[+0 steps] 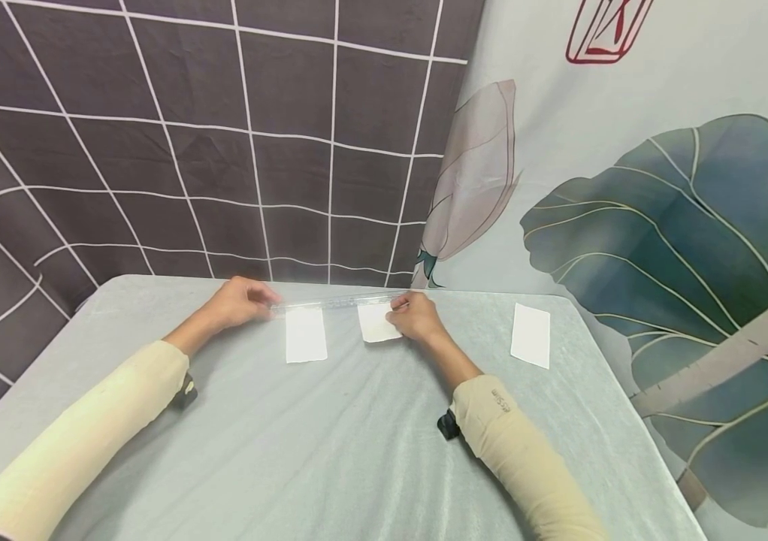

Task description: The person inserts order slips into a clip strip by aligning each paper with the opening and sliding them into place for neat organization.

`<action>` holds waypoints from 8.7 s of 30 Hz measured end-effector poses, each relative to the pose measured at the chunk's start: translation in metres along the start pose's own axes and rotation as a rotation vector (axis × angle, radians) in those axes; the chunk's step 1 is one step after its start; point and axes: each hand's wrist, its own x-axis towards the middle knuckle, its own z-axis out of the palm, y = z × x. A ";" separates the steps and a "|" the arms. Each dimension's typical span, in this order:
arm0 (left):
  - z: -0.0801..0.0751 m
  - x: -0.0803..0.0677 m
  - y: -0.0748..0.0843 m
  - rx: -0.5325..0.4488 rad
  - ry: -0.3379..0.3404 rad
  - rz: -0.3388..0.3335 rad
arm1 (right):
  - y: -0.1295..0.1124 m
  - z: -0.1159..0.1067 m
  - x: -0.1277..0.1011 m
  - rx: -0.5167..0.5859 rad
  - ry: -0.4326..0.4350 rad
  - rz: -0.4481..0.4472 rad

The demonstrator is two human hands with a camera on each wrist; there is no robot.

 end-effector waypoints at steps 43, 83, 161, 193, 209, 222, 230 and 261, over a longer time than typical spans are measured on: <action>0.000 0.001 0.000 0.023 0.008 -0.010 | -0.028 0.034 -0.002 -0.005 -0.033 -0.042; 0.001 -0.002 0.001 0.012 -0.002 -0.015 | -0.008 -0.002 -0.018 -0.010 -0.137 -0.035; -0.002 0.003 0.000 -0.011 -0.019 0.012 | 0.116 -0.170 -0.049 -0.497 0.150 0.550; -0.002 0.002 -0.001 -0.026 -0.009 -0.016 | 0.126 -0.176 -0.044 -0.380 0.180 0.361; -0.003 0.001 0.001 0.003 -0.020 -0.022 | 0.108 -0.163 -0.039 -0.280 0.200 0.275; -0.002 0.003 -0.001 -0.007 -0.018 -0.033 | 0.078 -0.124 -0.033 -0.196 0.159 0.204; -0.002 0.004 0.000 -0.006 -0.005 -0.024 | 0.064 -0.102 -0.026 -0.120 0.103 0.154; -0.001 0.002 0.000 -0.028 -0.020 -0.036 | 0.050 -0.068 -0.006 -0.034 0.033 0.130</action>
